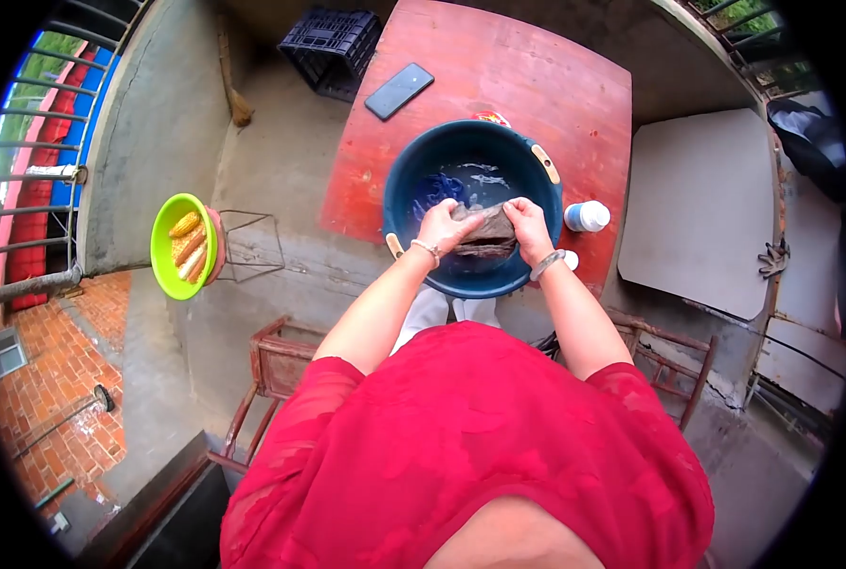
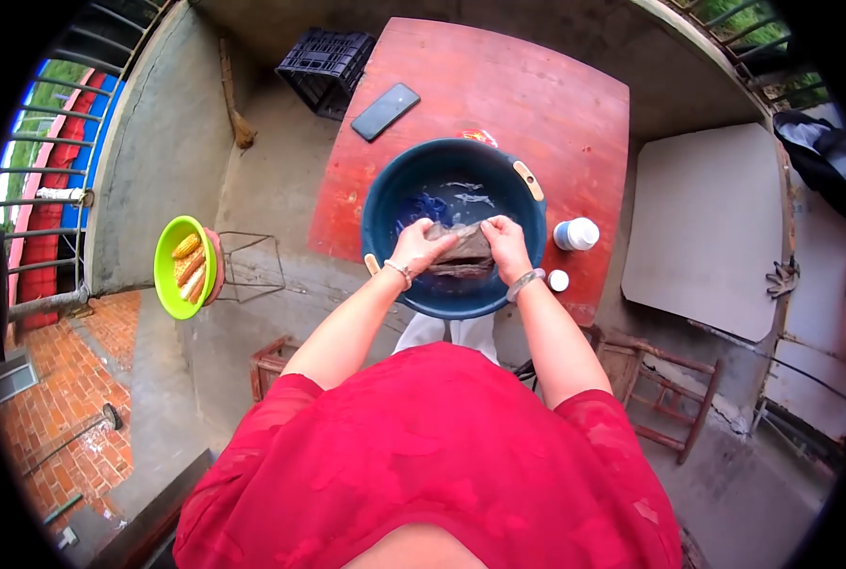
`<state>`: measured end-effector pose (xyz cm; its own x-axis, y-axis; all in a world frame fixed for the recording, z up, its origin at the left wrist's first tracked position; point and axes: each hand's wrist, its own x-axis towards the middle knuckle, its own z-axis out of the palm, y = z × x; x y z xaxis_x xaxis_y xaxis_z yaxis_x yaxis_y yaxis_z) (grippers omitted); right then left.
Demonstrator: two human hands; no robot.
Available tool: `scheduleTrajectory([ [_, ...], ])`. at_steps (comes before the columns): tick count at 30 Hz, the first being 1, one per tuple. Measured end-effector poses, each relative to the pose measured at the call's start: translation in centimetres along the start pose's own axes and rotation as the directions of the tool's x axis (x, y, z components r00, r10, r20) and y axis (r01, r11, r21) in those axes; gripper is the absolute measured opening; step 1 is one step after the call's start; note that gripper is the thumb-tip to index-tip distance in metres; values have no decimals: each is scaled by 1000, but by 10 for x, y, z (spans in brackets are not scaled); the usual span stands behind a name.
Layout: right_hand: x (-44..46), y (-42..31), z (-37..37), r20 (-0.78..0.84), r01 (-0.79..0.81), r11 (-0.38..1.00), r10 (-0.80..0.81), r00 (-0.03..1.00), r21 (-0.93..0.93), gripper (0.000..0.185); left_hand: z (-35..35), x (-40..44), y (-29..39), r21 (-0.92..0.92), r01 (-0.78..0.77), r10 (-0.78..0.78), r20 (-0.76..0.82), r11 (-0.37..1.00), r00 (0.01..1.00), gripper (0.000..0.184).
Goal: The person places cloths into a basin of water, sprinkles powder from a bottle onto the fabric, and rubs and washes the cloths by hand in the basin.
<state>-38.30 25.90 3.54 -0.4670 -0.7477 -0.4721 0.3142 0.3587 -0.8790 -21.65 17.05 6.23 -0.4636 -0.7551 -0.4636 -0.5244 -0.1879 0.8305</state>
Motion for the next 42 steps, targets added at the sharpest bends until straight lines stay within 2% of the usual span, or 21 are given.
scheduleTrajectory([
  [2, 7, -2, -6, -22, 70, 958, -79, 997, -279, 14, -16, -5, 5, 441, -256, 203, 165, 860, 965, 44],
  [4, -4, -33, -2, -25, 146, 816, -193, 981, -559, 18, -33, 6, 2, 531, -311, 167, 302, 788, 939, 32],
  [6, -2, -36, -11, -34, 137, 783, -198, 980, -606, 18, -43, 21, -11, 605, -336, 214, 267, 722, 940, 25],
  [10, 2, -37, -14, -92, 57, 701, -174, 980, -711, 19, -45, 25, -6, 628, -200, 198, 75, 752, 977, 18],
  [13, 17, -29, -18, -12, 108, 540, -214, 977, -835, 25, -36, 36, -18, 434, 44, -28, -42, 900, 999, 27],
  [16, 24, -16, -13, 203, 309, 367, -300, 932, -878, 52, -22, 36, -27, 490, 6, 127, -238, 871, 963, 38],
  [18, 24, -6, 2, 222, 340, 256, -396, 891, -905, 61, -13, 32, -37, 633, -229, 340, -58, 739, 938, 54],
  [20, 18, 0, 16, 148, 177, 267, -125, 981, -947, 58, 1, 17, -23, 755, -269, 304, 97, 598, 948, 65],
  [22, 23, 27, 23, 212, 190, 209, 88, 973, -959, 43, 13, 14, -26, 788, -225, 32, 253, 573, 967, 71],
  [24, 20, 15, 21, 321, 279, 241, 158, 934, -930, 30, 20, 9, -32, 812, -248, -83, 340, 529, 937, 73],
  [27, 25, 15, 10, -1, 15, 408, -39, 999, -913, 33, 23, 4, -36, 786, -205, -98, 319, 584, 942, 71],
  [30, 19, 36, 14, 285, 281, 252, -22, 958, -926, 35, 28, -3, -30, 739, -139, -24, 206, 659, 978, 62],
  [31, 20, 30, 13, 351, 306, 266, 143, 925, -914, 36, 30, -3, -32, 727, -129, 44, 135, 675, 990, 59],
  [32, 25, 34, 9, 226, 175, 413, 79, 971, -894, 38, 32, -2, -36, 715, -120, 110, 61, 689, 992, 55],
  [33, 27, 33, 7, 88, 52, 556, 37, 995, -830, 39, 32, 0, -41, 591, -160, 178, 28, 791, 984, 43],
  [34, 28, 33, 6, -55, -54, 687, 20, 998, -725, 40, 35, 3, -44, 307, 53, -55, -1, 950, 998, 45],
  [35, 25, 34, 7, -142, -85, 788, -3, 990, -610, 37, 41, 7, -46, -6, 283, -282, 46, 959, 958, 48],
  [37, 12, 19, 18, 34, 81, 840, -75, 997, -536, 34, 54, 1, -20, -503, 595, -598, 180, 627, 781, 62],
  [38, 4, 10, 23, 117, 160, 857, -117, 986, -490, 32, 52, 1, -10, -580, 659, -562, 375, 479, 737, 72],
  [40, -21, -18, 36, 178, 133, 919, -70, 982, -371, 21, 50, 0, 0, -785, 581, -282, 520, 214, 806, 74],
  [42, -34, -13, 42, 226, 301, 848, -220, 949, -437, 18, 53, 19, -22, -810, 584, -321, 539, 55, 779, 76],
])
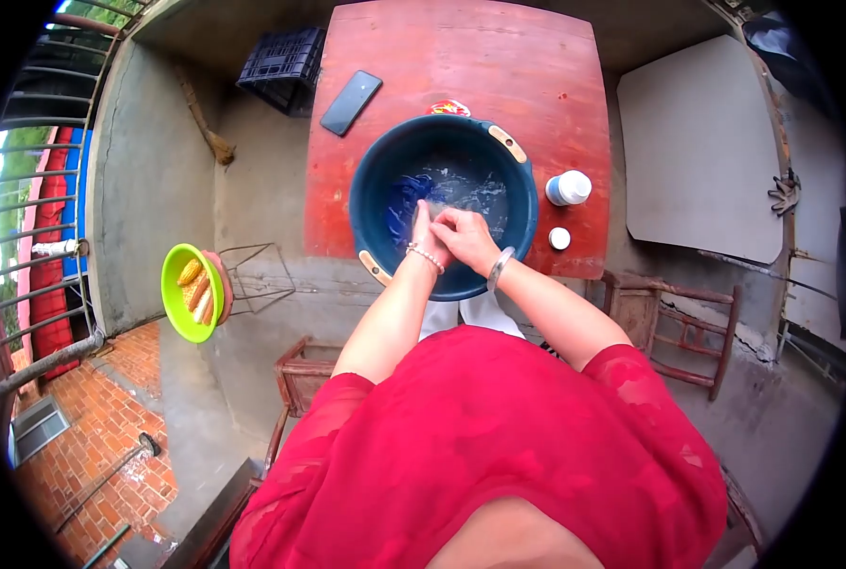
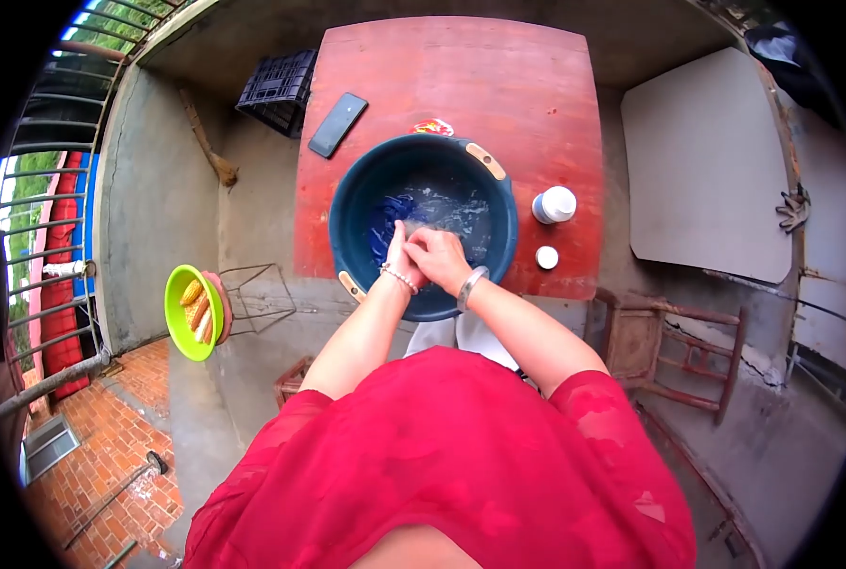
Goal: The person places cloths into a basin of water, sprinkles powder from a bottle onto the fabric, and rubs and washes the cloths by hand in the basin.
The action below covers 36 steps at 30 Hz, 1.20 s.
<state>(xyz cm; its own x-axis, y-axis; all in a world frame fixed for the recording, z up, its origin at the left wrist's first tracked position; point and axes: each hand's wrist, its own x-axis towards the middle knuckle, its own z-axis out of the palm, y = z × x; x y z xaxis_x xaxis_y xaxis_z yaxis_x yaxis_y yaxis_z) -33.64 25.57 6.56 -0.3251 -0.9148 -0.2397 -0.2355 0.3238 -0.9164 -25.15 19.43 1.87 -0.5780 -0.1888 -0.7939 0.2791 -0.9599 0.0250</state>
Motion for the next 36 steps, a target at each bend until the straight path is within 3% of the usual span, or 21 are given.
scheduleTrajectory([
  [2, -14, -13, 7, -37, 38, 999, -37, 999, 29, 16, -68, 60, 5, 270, -78, -9, 308, 960, 951, 80],
  [3, -20, -15, 13, -49, 78, 996, -80, 996, -35, 16, -27, 24, 1, 148, 66, -94, 193, 987, 977, 78],
  [7, -33, -27, 32, -103, 110, 990, -118, 988, -84, 14, -22, 14, -8, 201, -45, 28, 88, 979, 996, 67],
  [8, -33, -26, 35, -121, 87, 989, -101, 987, -118, 14, -32, 25, -7, 165, -39, -26, 376, 986, 926, 63],
  [9, -30, -25, 37, -138, 65, 986, -86, 987, -151, 15, -52, 47, -4, 130, -23, -65, 632, 991, 773, 61],
  [12, -19, -18, 39, -173, 75, 956, -129, 976, -284, 22, -97, 77, -9, -43, 43, 6, 766, 998, 643, 42],
  [14, -4, 14, 51, -239, 169, 907, -275, 931, -387, 31, -83, 66, -6, -40, 29, 13, 768, 999, 641, 39],
  [15, 1, 22, 52, -265, 209, 873, -349, 899, -440, 37, -66, 45, -11, 88, -148, 113, 321, 985, 940, 36],
  [16, 1, 8, 34, -178, -10, 921, -64, 982, -389, 20, -55, 48, -19, -93, -77, 104, 342, 993, 934, 35],
  [18, 9, 18, 24, -242, -90, 921, -5, 970, -378, 22, -20, 22, -32, 40, -202, 205, -127, 979, 970, 32],
  [22, -7, 0, 28, -223, -74, 894, -30, 974, -442, 20, -80, 77, -27, 108, -126, 131, -38, 986, 991, 31],
  [23, -19, -20, 28, -221, -15, 923, -76, 972, -385, 18, -89, 76, -22, 330, -144, 134, 51, 933, 990, 32],
  [24, -21, -4, 34, -133, 25, 923, -82, 988, -383, 19, -84, 64, -20, 358, -170, 157, 66, 918, 985, 33],
  [25, -20, 6, 33, -188, -8, 933, -64, 980, -359, 18, -79, 51, -19, 386, -197, 180, 81, 901, 980, 35],
  [26, -17, 14, 29, -244, -39, 942, -47, 969, -334, 17, -56, 37, -18, 718, -170, 346, -104, 675, 932, 40],
  [28, -9, 18, 12, -240, -105, 931, 19, 970, -350, 19, -42, 32, -16, 768, -99, 404, -218, 633, 888, 45],
  [29, -7, 26, 4, -218, -47, 922, -41, 975, -383, 20, -39, 30, -14, 788, -57, 431, -274, 614, 860, 47],
  [30, -9, 36, -4, -196, 5, 909, -95, 976, -416, 21, -46, 37, -3, 942, 3, 527, -191, 336, 828, 43],
  [33, -36, 21, -47, -141, 107, 929, -166, 976, -353, 16, -18, 2, 18, 995, 53, 548, 1, -83, 837, 45],
  [35, -60, 23, -80, -167, 89, 945, -147, 975, -314, 11, -14, -6, 25, 916, 133, 497, 80, -379, 864, 44],
  [36, -71, 30, -98, -209, 71, 937, -150, 966, -343, 11, -3, -21, 23, 906, 129, 488, 93, -402, 868, 45],
])
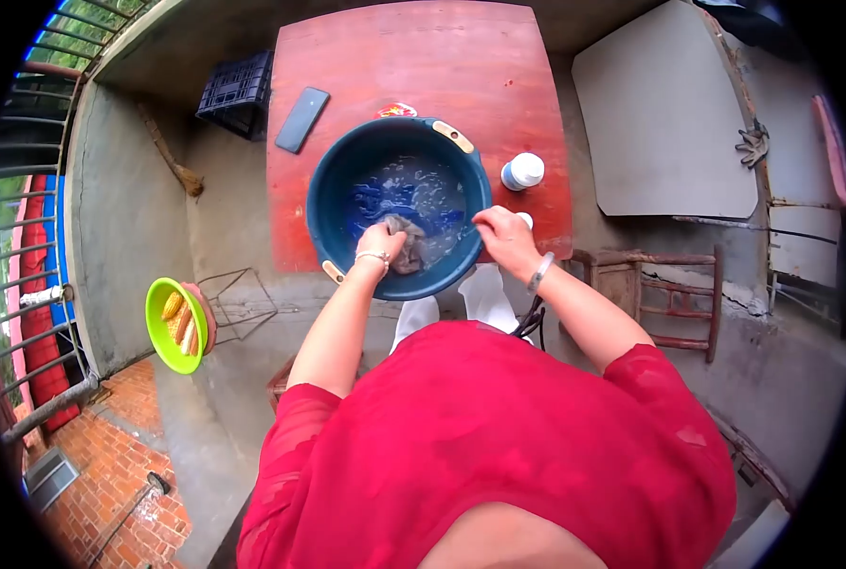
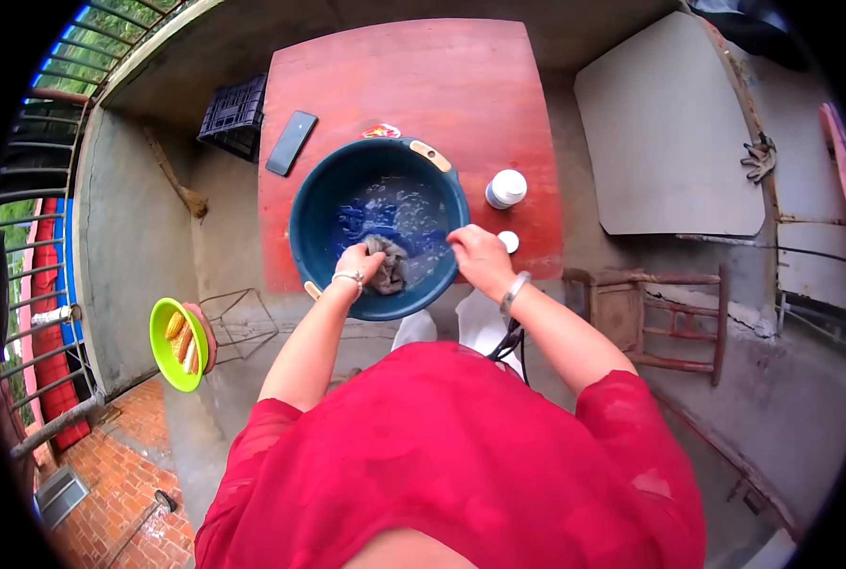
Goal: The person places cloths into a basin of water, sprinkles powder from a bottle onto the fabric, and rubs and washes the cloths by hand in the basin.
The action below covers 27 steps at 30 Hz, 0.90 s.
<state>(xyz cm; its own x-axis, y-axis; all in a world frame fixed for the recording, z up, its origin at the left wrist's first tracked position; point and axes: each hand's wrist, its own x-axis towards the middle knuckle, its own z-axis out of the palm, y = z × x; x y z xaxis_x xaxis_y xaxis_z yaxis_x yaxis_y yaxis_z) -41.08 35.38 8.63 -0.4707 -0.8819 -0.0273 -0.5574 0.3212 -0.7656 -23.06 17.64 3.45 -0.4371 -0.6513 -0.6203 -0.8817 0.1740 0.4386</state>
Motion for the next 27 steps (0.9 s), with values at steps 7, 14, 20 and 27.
scheduleTrajectory([
  [7, -19, 101, -28, 301, -17, 871, 187, 935, -490, 51, -4, -8, 22, 140, -61, 118, -444, 988, 888, 37],
  [14, -7, 125, -88, 125, -34, 984, 56, 991, -175, 43, 3, -9, 63, -35, -72, 47, -481, 997, 876, 19],
  [20, 55, 66, -129, 147, 208, 950, -177, 973, -231, 38, 33, -7, 104, -40, -365, 273, -590, 930, 760, 13],
  [27, 88, 75, -120, 397, 457, 758, -283, 873, -466, 32, 77, -23, 162, -79, -668, 583, -420, 740, 695, 47],
])
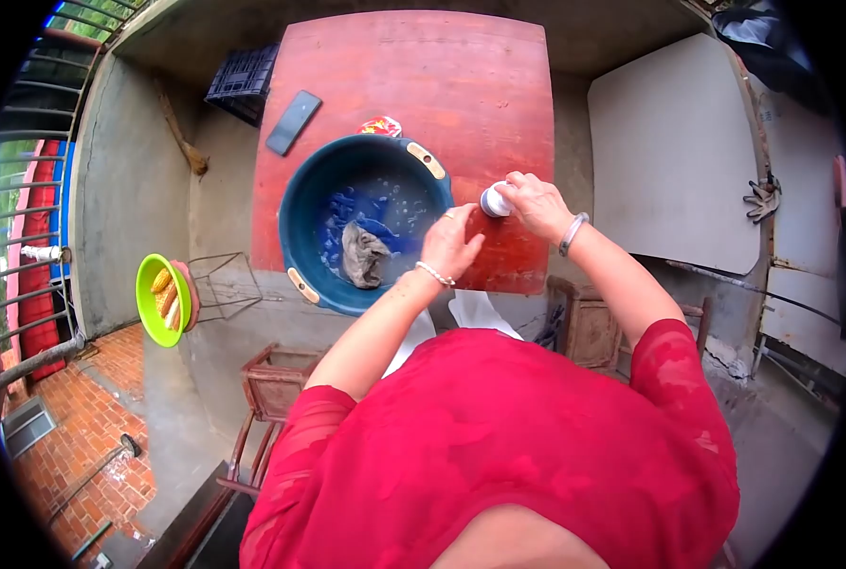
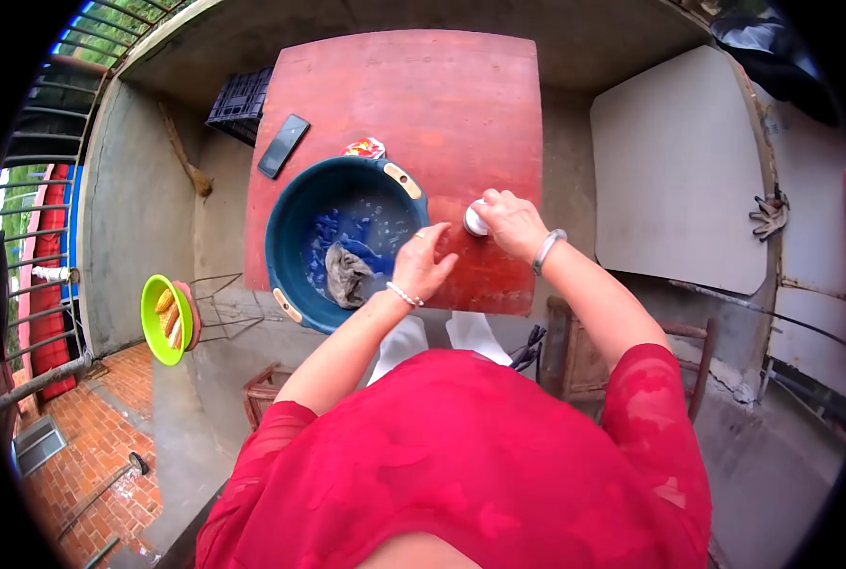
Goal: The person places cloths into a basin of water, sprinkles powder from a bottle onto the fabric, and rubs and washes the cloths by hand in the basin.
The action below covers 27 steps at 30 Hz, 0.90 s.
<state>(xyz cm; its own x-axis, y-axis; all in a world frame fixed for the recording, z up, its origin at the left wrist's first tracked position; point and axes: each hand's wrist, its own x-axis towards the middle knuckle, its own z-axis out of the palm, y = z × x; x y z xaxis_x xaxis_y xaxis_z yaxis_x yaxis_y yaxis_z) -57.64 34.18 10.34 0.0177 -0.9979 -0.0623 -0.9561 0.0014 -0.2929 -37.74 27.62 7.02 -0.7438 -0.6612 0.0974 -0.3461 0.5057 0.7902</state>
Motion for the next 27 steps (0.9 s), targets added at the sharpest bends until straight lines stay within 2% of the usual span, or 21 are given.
scheduleTrajectory([
  [1, 3, 3, 1, 13, 14, 1000, -14, 1000, -3, 31, 14, 2, 9, -65, 127, -122, 79, 990, 989, 66],
  [3, 7, 6, -1, 32, 31, 1000, -31, 999, -3, 30, 46, 9, 18, -128, 294, -294, 17, 947, 956, 83],
  [6, 10, 8, 1, 35, 56, 998, -55, 998, -33, 26, 75, 28, 13, -164, 546, -539, 88, 822, 838, 97],
  [9, 11, 12, 1, 88, 125, 990, -119, 989, -65, 25, 102, 39, -7, -146, 487, -492, 1, 861, 871, 99],
  [13, 11, 20, -1, 85, 195, 976, -186, 979, -102, 21, 114, 49, -12, -220, 366, -389, -70, 904, 919, 81],
  [14, 11, 22, -4, 96, 207, 974, -197, 976, -97, 21, 113, 53, -14, -283, 362, -384, -26, 888, 923, 69],
  [17, 9, 34, -11, 116, 307, 950, -299, 947, -56, 19, 110, 59, -16, -164, 155, -166, -56, 974, 984, 48],
  [19, 8, 44, -21, 142, 411, 911, -411, 901, 27, 19, 99, 62, -2, -113, 175, -173, 21, 978, 985, 42],
  [23, -2, 55, -35, 50, 450, 887, -456, 888, 103, 15, 83, 66, 19, -24, 152, -146, 152, 988, 978, 37],
  [25, -7, 57, -41, 183, 246, 967, -254, 950, 66, 25, 77, 69, 30, -12, 74, -70, 205, 997, 976, 39],
  [27, -13, 44, -53, 300, 0, 1000, 7, 954, -22, 39, 77, 70, 41, -24, 9, -4, 203, 1000, 979, 39],
])
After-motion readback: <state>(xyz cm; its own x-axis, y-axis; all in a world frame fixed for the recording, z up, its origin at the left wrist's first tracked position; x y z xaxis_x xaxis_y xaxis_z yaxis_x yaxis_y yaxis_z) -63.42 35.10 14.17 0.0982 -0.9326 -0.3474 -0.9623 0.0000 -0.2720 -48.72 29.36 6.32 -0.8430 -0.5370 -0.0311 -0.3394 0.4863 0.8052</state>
